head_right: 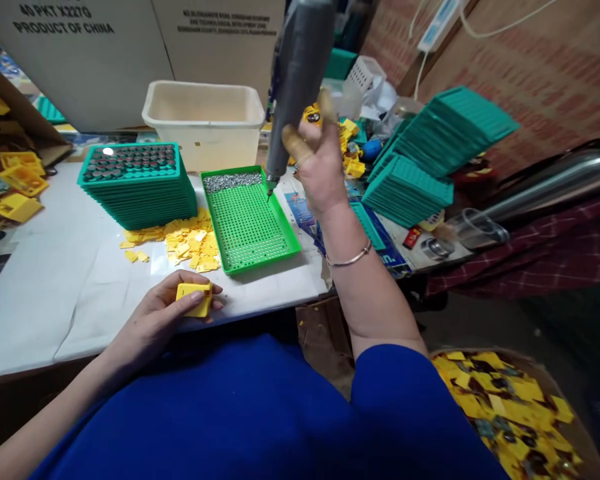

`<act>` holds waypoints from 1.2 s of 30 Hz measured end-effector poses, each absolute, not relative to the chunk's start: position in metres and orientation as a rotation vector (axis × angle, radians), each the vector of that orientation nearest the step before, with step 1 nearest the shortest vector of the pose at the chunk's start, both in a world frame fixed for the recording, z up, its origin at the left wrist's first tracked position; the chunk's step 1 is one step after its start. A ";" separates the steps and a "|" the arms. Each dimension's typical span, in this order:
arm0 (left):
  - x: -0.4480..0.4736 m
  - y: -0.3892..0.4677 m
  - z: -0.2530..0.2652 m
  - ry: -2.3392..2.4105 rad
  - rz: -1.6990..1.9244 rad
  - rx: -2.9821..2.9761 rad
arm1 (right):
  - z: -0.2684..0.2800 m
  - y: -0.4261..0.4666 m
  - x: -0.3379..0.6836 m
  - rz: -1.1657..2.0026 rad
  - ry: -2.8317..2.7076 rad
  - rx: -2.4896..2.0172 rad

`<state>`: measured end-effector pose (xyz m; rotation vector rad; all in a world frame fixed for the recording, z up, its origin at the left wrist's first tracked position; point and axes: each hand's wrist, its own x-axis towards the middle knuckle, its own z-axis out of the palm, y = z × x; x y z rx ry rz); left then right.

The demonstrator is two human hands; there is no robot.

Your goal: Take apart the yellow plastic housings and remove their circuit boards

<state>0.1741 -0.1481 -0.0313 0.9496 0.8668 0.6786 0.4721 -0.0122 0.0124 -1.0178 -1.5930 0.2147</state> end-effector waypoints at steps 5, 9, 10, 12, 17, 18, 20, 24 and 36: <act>0.179 -0.142 -0.033 0.915 0.646 0.922 | 0.001 -0.010 0.454 0.558 -1.441 -0.792; 0.176 -0.142 -0.036 0.930 0.642 0.948 | -0.014 -0.042 0.433 0.577 -1.309 -0.874; 0.176 -0.142 -0.037 0.934 0.637 0.952 | -0.018 -0.048 0.430 0.549 -1.274 -0.910; 0.177 -0.141 -0.036 0.951 0.632 0.956 | -0.024 -0.055 0.428 0.506 -1.239 -0.958; 0.182 -0.140 -0.034 0.988 0.634 0.979 | -0.034 -0.053 0.427 0.424 -1.246 -1.017; 0.183 -0.140 -0.033 0.990 0.636 0.982 | -0.035 -0.052 0.427 0.415 -1.235 -1.020; 0.183 -0.140 -0.032 0.992 0.643 0.984 | -0.036 -0.051 0.427 0.429 -1.206 -1.013; 0.184 -0.141 -0.032 1.003 0.645 0.958 | -0.039 -0.050 0.428 0.478 -1.179 -0.973; 0.182 -0.138 -0.041 0.864 0.709 0.733 | -0.004 -0.059 0.404 0.441 -1.169 -0.815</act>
